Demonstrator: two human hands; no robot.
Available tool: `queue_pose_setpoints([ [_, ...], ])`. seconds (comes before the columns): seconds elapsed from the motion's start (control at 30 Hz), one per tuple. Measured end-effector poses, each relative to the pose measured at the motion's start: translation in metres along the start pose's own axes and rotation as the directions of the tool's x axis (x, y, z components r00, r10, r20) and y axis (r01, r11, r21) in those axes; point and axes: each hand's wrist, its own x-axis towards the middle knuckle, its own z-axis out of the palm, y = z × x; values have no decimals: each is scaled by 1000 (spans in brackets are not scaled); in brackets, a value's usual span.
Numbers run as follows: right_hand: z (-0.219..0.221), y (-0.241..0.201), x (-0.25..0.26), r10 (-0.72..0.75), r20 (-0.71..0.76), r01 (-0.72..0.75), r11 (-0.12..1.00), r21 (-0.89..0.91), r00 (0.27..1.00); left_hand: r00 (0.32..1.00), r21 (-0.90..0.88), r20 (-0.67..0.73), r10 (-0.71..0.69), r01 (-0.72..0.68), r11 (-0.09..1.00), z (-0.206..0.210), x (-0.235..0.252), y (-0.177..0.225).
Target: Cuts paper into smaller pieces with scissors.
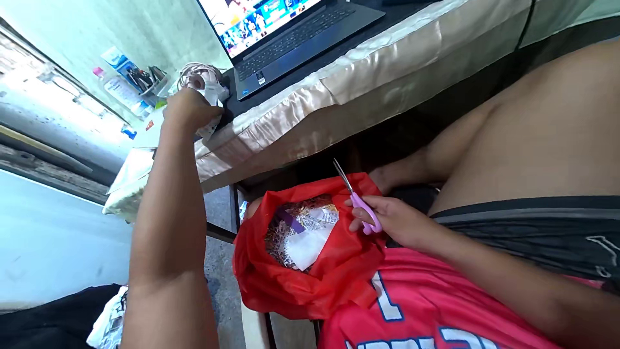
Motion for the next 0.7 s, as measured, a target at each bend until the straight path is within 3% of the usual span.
queue_pose_setpoints([
  [0.2, -4, 2, 0, -49, -20, 49, 999, -3, 999, 997, 88, -52, 58, -54, 995, -3, -14, 14],
  [0.43, -17, -10, -13, -133, -182, 96, 975, -201, 974, 969, 207, -84, 231, -209, 956, 5, -19, 15],
  [0.63, 5, -12, -27, -196, 107, 223, 846, -484, 975, 979, 221, -42, 197, -183, 958, 13, -19, 11],
  [0.7, 12, -8, -22, -215, 122, 244, 754, -610, 969, 976, 218, -45, 213, -199, 956, 14, -19, 11],
])
